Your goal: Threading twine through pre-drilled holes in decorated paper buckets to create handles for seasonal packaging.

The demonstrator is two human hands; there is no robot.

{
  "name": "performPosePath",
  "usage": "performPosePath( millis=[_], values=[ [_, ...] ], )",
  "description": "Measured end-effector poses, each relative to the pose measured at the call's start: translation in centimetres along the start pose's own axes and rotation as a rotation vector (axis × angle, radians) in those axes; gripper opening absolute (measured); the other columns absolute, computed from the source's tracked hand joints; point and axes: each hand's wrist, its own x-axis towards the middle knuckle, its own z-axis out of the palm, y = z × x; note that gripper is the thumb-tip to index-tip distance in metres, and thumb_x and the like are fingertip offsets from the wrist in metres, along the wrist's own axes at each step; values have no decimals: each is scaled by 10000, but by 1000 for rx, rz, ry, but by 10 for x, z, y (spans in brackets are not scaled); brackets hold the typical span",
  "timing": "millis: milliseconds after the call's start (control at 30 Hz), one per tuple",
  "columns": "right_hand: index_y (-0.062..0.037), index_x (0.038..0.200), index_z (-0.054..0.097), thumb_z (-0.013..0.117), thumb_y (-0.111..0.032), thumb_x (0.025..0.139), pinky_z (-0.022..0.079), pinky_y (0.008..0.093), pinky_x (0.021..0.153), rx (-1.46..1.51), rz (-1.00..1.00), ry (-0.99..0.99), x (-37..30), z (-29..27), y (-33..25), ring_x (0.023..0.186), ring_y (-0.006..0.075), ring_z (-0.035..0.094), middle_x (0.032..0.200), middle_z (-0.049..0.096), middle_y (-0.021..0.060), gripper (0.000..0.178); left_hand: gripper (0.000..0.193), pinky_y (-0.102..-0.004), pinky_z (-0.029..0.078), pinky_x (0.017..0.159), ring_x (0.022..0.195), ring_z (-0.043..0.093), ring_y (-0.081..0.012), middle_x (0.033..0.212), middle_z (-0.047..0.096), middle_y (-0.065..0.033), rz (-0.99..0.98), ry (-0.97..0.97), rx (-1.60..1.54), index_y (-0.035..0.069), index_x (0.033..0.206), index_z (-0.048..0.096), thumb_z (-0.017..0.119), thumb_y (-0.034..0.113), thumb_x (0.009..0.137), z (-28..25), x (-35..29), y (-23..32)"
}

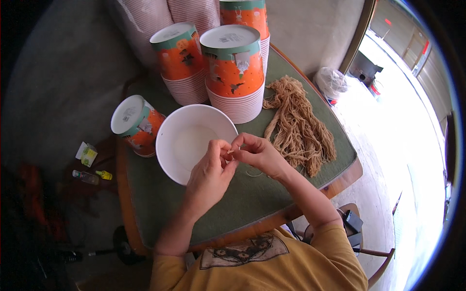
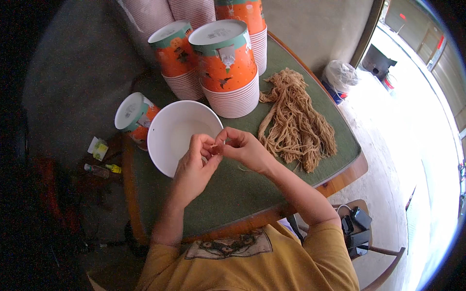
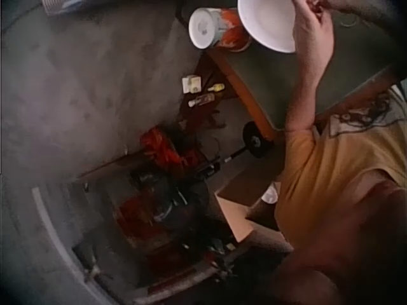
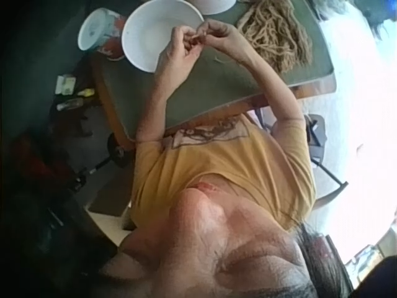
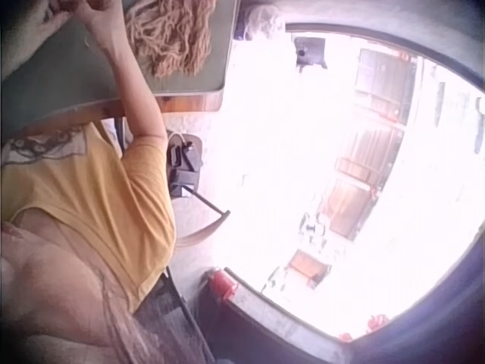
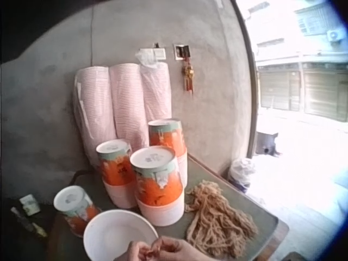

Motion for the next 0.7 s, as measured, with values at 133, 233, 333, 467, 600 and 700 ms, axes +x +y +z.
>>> performPosePath(
  millis=[133,233,333,467,600,700],
  values=[
    [-52,964,564,605,-62,911,464,225,845,81,66,8,-15,-5,1,951,69,597,987,646,5,68,355,-435,511,711,860,653,-331,946,614,-156,71,-10,107,54,1093,387,647,31,853,8,-4,5],
    [-54,966,564,608,-91,923,463,223,845,75,69,16,-19,-5,2,958,71,600,986,651,6,71,355,-444,509,706,861,651,-346,948,616,-153,84,-15,118,53,1096,386,646,34,854,10,-4,6],
    [-61,971,568,618,-154,935,438,189,750,32,76,29,-21,5,-11,867,22,561,919,622,-38,111,345,-433,510,691,835,655,-331,956,623,-142,77,2,110,49,1095,395,644,34,857,8,-7,1],
    [-89,975,577,617,-206,943,341,162,559,-25,101,46,-17,10,-14,663,-17,461,808,574,-72,128,312,-377,514,661,763,656,-245,967,636,-119,-4,16,-41,41,1088,424,641,31,863,-1,-5,2],
    [-130,967,589,613,-175,927,221,176,471,97,137,29,-13,17,-14,543,-10,335,700,469,-102,65,276,-317,512,657,754,631,-161,978,630,-87,-8,45,-162,33,1100,459,628,35,882,-4,-4,-5],
    [-133,974,591,600,-205,938,217,184,454,93,130,40,-14,16,-11,523,-8,334,660,452,-109,80,266,-294,509,675,785,621,-142,968,619,-77,-59,43,-250,26,1107,465,621,34,891,1,-3,-2]
  ],
)
